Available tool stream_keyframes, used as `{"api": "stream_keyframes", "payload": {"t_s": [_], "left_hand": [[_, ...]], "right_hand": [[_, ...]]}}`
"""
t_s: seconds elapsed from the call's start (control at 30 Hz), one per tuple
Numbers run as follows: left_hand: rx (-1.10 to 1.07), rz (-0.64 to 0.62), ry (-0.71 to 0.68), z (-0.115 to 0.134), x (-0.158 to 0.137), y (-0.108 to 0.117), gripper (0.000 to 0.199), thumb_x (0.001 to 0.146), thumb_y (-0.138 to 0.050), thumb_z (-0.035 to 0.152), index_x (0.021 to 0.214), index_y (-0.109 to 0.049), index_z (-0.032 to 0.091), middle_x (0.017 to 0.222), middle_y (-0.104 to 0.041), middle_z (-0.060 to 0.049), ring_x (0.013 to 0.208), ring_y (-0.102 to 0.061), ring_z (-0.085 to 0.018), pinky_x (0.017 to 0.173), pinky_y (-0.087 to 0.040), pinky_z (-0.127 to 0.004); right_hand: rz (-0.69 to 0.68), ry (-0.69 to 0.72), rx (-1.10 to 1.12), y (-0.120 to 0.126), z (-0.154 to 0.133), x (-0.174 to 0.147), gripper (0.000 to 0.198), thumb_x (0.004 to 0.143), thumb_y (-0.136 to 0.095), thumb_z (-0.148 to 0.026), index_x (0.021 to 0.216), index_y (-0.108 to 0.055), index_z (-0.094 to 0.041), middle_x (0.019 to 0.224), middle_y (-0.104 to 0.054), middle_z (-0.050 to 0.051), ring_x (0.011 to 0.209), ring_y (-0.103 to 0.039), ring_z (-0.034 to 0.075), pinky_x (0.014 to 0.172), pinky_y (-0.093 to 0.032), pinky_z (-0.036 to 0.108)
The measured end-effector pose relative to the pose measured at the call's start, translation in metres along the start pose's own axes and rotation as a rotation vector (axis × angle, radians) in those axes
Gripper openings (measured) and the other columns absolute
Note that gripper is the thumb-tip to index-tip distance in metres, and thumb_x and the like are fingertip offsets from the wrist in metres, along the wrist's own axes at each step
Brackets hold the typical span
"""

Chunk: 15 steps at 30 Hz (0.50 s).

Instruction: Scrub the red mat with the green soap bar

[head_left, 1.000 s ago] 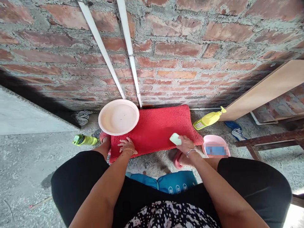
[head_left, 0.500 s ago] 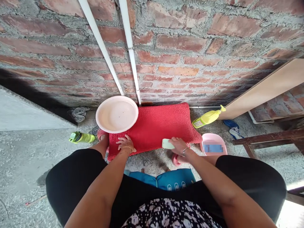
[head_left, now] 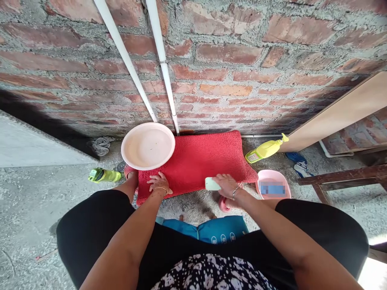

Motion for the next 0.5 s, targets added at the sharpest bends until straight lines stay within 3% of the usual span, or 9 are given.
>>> {"api": "stream_keyframes", "payload": {"t_s": [0.07,0.13,0.2,0.4,0.5], "left_hand": [[0.004,0.017,0.004,0.0,0.001,-0.001,0.146,0.04,-0.085,0.054,0.155,-0.007,0.009,0.151,-0.017,-0.039,0.13,-0.032,-0.059,0.077,-0.052,-0.059],[0.007,0.028,0.008,0.001,0.002,-0.002,0.148,0.038,-0.085,0.056,0.155,-0.006,0.01,0.151,-0.017,-0.039,0.13,-0.031,-0.06,0.076,-0.051,-0.06],[0.009,0.019,0.017,0.002,0.002,-0.002,0.149,0.038,-0.086,0.056,0.155,-0.006,0.009,0.15,-0.017,-0.04,0.13,-0.031,-0.06,0.077,-0.051,-0.061],[0.013,-0.012,0.003,0.003,-0.004,0.006,0.144,0.042,-0.086,0.052,0.154,-0.008,0.007,0.15,-0.016,-0.041,0.13,-0.029,-0.061,0.078,-0.051,-0.06],[0.001,-0.01,-0.007,0.001,-0.007,0.009,0.141,0.044,-0.087,0.049,0.154,-0.01,0.008,0.15,-0.016,-0.042,0.13,-0.03,-0.061,0.077,-0.051,-0.06]], "right_hand": [[-0.038,0.106,-0.012,-0.011,-0.02,0.011,0.056,0.074,-0.058,-0.014,0.13,-0.053,-0.024,0.13,-0.054,0.011,0.119,-0.048,0.028,0.103,-0.031,0.044],[-0.059,0.131,-0.041,-0.02,-0.015,0.014,0.056,0.075,-0.056,-0.012,0.131,-0.052,-0.021,0.134,-0.052,0.012,0.122,-0.047,0.029,0.105,-0.029,0.046],[-0.067,0.09,-0.075,-0.026,0.013,0.007,0.054,0.078,-0.053,-0.011,0.132,-0.052,-0.019,0.136,-0.051,0.014,0.123,-0.047,0.03,0.105,-0.03,0.047],[-0.146,-0.134,-0.211,-0.024,0.142,-0.051,0.057,0.074,-0.054,-0.003,0.128,-0.057,-0.019,0.133,-0.054,0.017,0.119,-0.051,0.032,0.102,-0.033,0.048],[-0.142,-0.247,-0.269,-0.01,0.166,-0.065,0.052,0.074,-0.056,-0.005,0.124,-0.059,-0.019,0.128,-0.056,0.018,0.115,-0.053,0.034,0.098,-0.035,0.05]]}}
Point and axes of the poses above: each hand's wrist, its own x-axis towards the middle knuckle, its own y-axis out of the back of the hand, z = x × y, the point moved 3 cm from there along x, towards the middle knuckle
